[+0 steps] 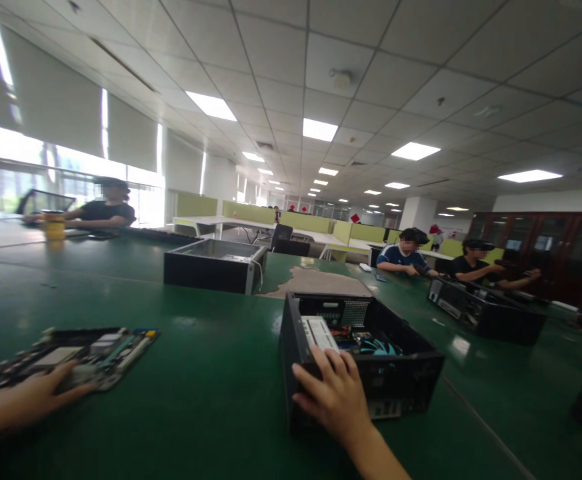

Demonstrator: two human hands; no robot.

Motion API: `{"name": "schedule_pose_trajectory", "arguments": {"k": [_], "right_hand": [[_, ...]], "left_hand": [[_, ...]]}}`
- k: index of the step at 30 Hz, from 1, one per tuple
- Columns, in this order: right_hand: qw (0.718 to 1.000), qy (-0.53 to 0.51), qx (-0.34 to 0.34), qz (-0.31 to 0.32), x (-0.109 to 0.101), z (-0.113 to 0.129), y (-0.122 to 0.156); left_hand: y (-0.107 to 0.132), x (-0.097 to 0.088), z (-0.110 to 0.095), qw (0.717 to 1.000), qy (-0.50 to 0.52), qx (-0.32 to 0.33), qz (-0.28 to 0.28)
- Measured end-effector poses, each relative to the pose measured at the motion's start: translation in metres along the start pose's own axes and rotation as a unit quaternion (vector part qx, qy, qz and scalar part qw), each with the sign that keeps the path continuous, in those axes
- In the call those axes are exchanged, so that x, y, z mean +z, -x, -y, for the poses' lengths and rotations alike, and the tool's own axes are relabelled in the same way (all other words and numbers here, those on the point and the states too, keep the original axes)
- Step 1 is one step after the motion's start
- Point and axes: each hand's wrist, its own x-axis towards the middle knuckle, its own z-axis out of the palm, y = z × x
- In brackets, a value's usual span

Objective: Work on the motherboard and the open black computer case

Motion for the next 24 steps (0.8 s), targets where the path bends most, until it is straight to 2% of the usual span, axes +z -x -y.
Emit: {"name": "schedule_pose_trajectory", "arguments": {"k": [2,4,7,11,14,18,21,24], "right_hand": [[0.998,0.037,0.043,-0.014,0.003,-0.019,-0.013],[0.993,0.085,0.08,-0.027,0.007,-0.035,-0.022],[0.978,0.152,0.136,-0.035,0.013,-0.053,-0.03],[0.954,0.195,0.226,-0.024,0.023,-0.06,-0.036],[0.945,0.194,0.263,-0.032,0.028,-0.047,-0.039],[0.962,0.134,0.235,-0.028,0.027,-0.011,-0.038],[0.971,0.057,0.232,0.002,0.025,0.019,-0.037],[0.969,-0.038,0.239,0.053,0.024,0.045,-0.037]], "left_hand": [[0.003,0.003,-0.001,0.999,-0.011,0.008,0.037],[0.011,-0.003,-0.015,0.999,-0.03,0.007,0.024],[0.025,-0.015,-0.05,1.0,-0.03,-0.005,0.0],[0.042,-0.028,-0.108,1.0,0.007,0.0,0.023],[0.062,-0.035,-0.157,0.998,0.018,0.026,0.055],[0.104,-0.041,-0.223,0.992,0.014,0.1,0.079],[0.143,-0.04,-0.269,0.98,0.004,0.173,0.095],[0.178,-0.03,-0.31,0.963,-0.012,0.223,0.148]]}}
